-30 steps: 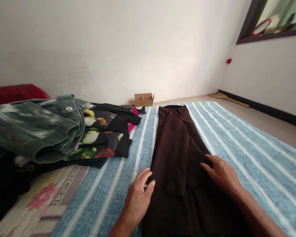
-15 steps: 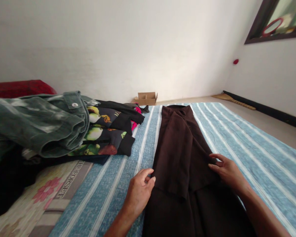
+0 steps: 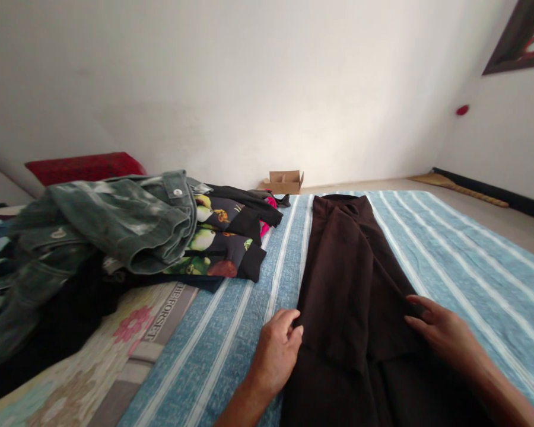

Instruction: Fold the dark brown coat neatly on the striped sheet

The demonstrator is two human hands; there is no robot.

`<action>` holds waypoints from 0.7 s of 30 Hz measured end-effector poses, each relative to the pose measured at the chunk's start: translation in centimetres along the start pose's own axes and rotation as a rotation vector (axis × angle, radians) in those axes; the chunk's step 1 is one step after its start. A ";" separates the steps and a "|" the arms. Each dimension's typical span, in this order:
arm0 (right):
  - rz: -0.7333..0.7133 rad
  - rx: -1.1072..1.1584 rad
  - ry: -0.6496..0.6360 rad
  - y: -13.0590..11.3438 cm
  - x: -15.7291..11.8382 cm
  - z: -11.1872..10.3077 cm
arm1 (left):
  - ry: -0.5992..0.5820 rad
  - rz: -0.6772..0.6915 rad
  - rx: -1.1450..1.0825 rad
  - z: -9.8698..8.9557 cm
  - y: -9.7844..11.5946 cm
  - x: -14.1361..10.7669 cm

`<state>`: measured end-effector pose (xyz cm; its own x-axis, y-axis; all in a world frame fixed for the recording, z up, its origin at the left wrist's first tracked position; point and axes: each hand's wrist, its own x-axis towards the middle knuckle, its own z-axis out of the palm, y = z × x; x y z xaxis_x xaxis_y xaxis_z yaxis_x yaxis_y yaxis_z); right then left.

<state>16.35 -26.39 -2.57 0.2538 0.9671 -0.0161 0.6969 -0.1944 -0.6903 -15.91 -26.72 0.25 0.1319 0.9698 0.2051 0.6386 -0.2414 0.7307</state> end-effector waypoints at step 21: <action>0.105 0.381 -0.245 -8.5 0.1 2.7 | 0.005 0.052 0.042 0.0 -0.2 0.4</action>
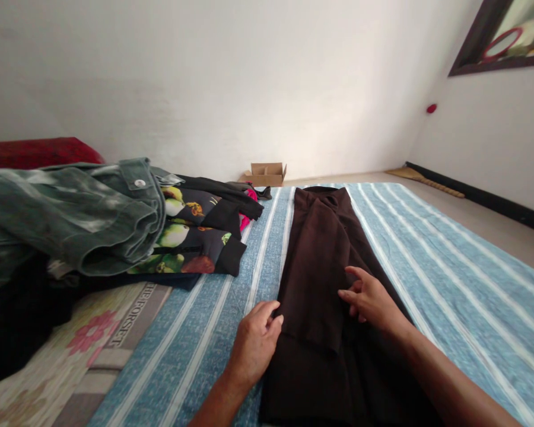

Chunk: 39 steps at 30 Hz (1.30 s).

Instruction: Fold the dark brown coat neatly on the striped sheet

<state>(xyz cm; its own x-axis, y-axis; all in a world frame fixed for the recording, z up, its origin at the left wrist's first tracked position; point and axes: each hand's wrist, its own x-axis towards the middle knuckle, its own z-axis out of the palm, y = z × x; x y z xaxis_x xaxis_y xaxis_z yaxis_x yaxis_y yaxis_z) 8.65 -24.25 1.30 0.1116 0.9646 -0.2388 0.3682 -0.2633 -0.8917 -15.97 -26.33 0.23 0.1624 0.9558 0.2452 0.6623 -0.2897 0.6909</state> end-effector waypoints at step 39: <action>0.090 0.167 0.249 -0.4 9.0 -1.7 | -0.184 0.328 0.470 1.5 5.2 3.7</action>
<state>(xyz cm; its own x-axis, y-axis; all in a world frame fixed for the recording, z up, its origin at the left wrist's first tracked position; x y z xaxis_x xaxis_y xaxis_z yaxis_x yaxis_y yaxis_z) 11.10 -15.48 0.21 0.3674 0.8995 -0.2366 0.1924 -0.3223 -0.9269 -10.87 -24.20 3.70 0.5092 0.8254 0.2438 0.8019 -0.5579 0.2140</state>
